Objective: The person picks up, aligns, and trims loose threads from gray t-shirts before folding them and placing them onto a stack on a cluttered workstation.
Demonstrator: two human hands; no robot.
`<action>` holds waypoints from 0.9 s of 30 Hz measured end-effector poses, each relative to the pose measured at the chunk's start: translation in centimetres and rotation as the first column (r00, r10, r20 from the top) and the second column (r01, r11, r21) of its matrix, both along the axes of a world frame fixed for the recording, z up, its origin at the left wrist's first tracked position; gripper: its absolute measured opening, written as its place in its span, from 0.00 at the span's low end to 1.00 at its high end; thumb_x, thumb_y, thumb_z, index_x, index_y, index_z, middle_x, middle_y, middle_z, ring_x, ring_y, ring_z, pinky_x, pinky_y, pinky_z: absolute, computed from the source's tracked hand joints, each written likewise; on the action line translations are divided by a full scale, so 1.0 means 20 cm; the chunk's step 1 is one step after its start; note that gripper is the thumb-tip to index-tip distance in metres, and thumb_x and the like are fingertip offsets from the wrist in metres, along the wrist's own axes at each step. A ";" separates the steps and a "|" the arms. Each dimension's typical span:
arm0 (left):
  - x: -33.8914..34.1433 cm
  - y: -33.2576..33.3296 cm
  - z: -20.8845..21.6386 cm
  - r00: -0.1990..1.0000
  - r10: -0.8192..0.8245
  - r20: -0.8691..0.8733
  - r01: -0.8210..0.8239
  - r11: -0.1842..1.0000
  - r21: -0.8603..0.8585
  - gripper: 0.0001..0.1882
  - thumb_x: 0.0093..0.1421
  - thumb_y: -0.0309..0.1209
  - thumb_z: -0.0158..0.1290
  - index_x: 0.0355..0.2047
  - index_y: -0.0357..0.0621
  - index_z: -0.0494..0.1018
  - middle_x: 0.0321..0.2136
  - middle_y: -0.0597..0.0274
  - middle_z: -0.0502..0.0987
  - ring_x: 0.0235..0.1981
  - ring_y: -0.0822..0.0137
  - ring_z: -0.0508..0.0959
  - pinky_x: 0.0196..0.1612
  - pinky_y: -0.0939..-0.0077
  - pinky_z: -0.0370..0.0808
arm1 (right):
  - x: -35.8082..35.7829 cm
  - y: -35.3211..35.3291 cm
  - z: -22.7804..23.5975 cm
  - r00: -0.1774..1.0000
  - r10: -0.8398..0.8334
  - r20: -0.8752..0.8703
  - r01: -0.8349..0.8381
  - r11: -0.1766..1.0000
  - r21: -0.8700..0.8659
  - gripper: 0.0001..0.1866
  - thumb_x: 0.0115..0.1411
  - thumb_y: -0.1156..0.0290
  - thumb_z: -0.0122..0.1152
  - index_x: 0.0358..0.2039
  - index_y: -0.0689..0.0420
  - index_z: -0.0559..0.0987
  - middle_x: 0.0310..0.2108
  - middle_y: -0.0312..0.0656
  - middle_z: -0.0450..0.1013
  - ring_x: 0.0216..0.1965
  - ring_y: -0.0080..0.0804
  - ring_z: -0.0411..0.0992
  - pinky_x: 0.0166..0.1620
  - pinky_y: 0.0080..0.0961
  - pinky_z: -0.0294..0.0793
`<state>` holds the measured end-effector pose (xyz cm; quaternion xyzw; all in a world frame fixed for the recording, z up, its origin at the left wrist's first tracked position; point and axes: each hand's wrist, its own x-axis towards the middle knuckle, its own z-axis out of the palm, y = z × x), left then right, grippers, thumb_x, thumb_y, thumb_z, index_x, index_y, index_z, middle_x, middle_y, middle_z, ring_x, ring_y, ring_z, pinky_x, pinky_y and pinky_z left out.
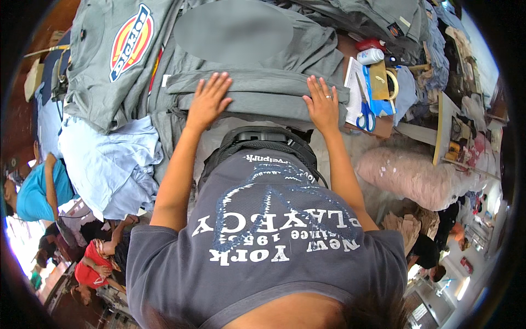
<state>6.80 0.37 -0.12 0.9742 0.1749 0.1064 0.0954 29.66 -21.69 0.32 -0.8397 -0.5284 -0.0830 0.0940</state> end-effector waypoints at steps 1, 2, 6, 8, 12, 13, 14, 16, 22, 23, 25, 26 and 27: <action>-0.03 0.04 0.00 0.999 0.039 -0.008 -0.038 0.999 0.026 0.24 0.55 0.38 0.44 0.53 0.52 0.57 0.55 0.66 0.55 0.57 0.66 0.55 0.56 0.64 0.50 | 0.01 -0.01 0.02 0.999 0.003 -0.045 -0.002 1.000 0.026 0.21 0.55 0.59 0.45 0.49 0.51 0.65 0.51 0.34 0.61 0.54 0.32 0.56 0.54 0.39 0.50; -0.05 0.07 0.00 0.997 0.079 -0.012 -0.079 0.996 0.051 0.24 0.55 0.38 0.44 0.53 0.52 0.57 0.55 0.66 0.55 0.56 0.66 0.55 0.56 0.65 0.50 | 0.01 -0.01 0.04 0.996 0.009 -0.086 -0.004 0.999 0.053 0.20 0.56 0.60 0.46 0.48 0.51 0.66 0.50 0.35 0.63 0.53 0.33 0.57 0.54 0.38 0.52; -0.08 0.16 0.03 0.983 0.160 0.094 -0.169 0.981 0.100 0.17 0.55 0.37 0.44 0.44 0.48 0.66 0.48 0.65 0.65 0.51 0.66 0.62 0.50 0.67 0.58 | 0.16 -0.05 0.04 0.874 0.065 -0.481 0.146 0.910 0.388 0.15 0.56 0.66 0.47 0.43 0.56 0.71 0.42 0.41 0.69 0.48 0.39 0.63 0.50 0.31 0.59; -0.02 0.18 0.06 0.982 0.160 0.103 -0.169 0.982 0.086 0.14 0.53 0.35 0.46 0.41 0.48 0.68 0.42 0.66 0.69 0.45 0.64 0.66 0.45 0.68 0.60 | 0.22 -0.08 0.06 0.888 -0.029 -0.460 0.233 0.889 0.394 0.11 0.52 0.71 0.50 0.37 0.58 0.73 0.38 0.43 0.71 0.41 0.42 0.66 0.43 0.30 0.64; 0.21 0.11 0.09 0.980 0.047 0.195 -0.045 0.999 -0.018 0.13 0.52 0.32 0.47 0.39 0.49 0.68 0.37 0.66 0.70 0.40 0.63 0.67 0.42 0.67 0.61 | 0.31 -0.11 0.06 0.935 -0.142 -0.326 0.241 0.927 0.287 0.10 0.47 0.72 0.54 0.33 0.52 0.74 0.32 0.39 0.71 0.37 0.40 0.65 0.40 0.33 0.64; 0.27 0.08 0.10 0.986 0.012 0.169 -0.007 0.999 -0.032 0.12 0.51 0.31 0.48 0.38 0.48 0.68 0.36 0.65 0.70 0.39 0.62 0.67 0.41 0.68 0.61 | 0.31 -0.11 0.07 0.942 -0.152 -0.300 0.224 0.948 0.224 0.10 0.47 0.71 0.55 0.33 0.51 0.74 0.31 0.38 0.71 0.37 0.39 0.65 0.40 0.32 0.64; 0.31 0.06 0.12 0.989 -0.022 0.145 0.029 0.999 -0.045 0.12 0.51 0.30 0.48 0.37 0.48 0.69 0.35 0.65 0.70 0.38 0.62 0.67 0.40 0.68 0.62 | 0.31 -0.10 0.08 0.949 -0.159 -0.272 0.207 0.965 0.161 0.10 0.46 0.71 0.56 0.33 0.50 0.74 0.30 0.37 0.71 0.38 0.38 0.65 0.40 0.32 0.64; 0.33 0.05 0.09 0.994 0.002 0.109 0.010 0.994 -0.107 0.09 0.50 0.30 0.49 0.33 0.47 0.69 0.32 0.65 0.70 0.37 0.62 0.67 0.40 0.68 0.62 | 0.28 -0.10 0.13 0.951 -0.188 -0.245 0.223 0.967 0.123 0.08 0.45 0.70 0.57 0.29 0.50 0.75 0.30 0.35 0.70 0.37 0.36 0.64 0.39 0.31 0.63; 0.23 0.09 0.11 0.974 -0.209 0.083 0.224 0.931 -0.287 0.06 0.47 0.31 0.52 0.26 0.45 0.69 0.24 0.61 0.69 0.31 0.60 0.68 0.35 0.69 0.63 | 0.20 -0.25 0.22 0.902 0.027 -0.430 0.127 0.938 0.324 0.04 0.39 0.72 0.61 0.20 0.51 0.76 0.29 0.34 0.68 0.35 0.34 0.63 0.37 0.30 0.62; 0.20 0.09 0.13 0.954 -0.294 0.063 0.298 0.895 -0.330 0.07 0.47 0.31 0.52 0.26 0.44 0.69 0.23 0.61 0.69 0.30 0.59 0.69 0.34 0.70 0.64 | 0.17 -0.29 0.25 0.879 0.064 -0.472 0.109 0.938 0.330 0.04 0.38 0.72 0.61 0.19 0.52 0.76 0.29 0.34 0.67 0.35 0.34 0.63 0.37 0.30 0.62; 0.14 0.03 0.16 0.961 -0.276 -0.002 0.247 0.865 -0.436 0.08 0.47 0.32 0.53 0.25 0.43 0.69 0.23 0.60 0.70 0.29 0.58 0.69 0.33 0.69 0.65 | 0.14 -0.37 0.22 0.874 0.034 -0.484 0.026 0.993 0.118 0.04 0.37 0.74 0.61 0.18 0.52 0.76 0.27 0.34 0.66 0.35 0.35 0.63 0.36 0.30 0.62; 0.12 0.00 0.17 0.964 -0.263 -0.036 0.213 0.847 -0.488 0.08 0.47 0.33 0.53 0.25 0.42 0.68 0.23 0.59 0.70 0.29 0.57 0.70 0.32 0.68 0.66 | 0.11 -0.40 0.23 0.872 0.022 -0.489 -0.021 1.000 0.008 0.05 0.37 0.75 0.61 0.18 0.52 0.76 0.27 0.35 0.66 0.34 0.35 0.63 0.36 0.30 0.62; 0.12 -0.03 0.14 0.987 -0.159 0.012 0.149 0.891 -0.430 0.12 0.47 0.33 0.53 0.32 0.44 0.68 0.25 0.59 0.71 0.29 0.57 0.70 0.31 0.67 0.67 | 0.08 -0.40 0.24 0.909 -0.002 -0.417 -0.010 1.000 -0.028 0.04 0.38 0.75 0.60 0.19 0.54 0.76 0.26 0.36 0.65 0.33 0.36 0.63 0.35 0.30 0.64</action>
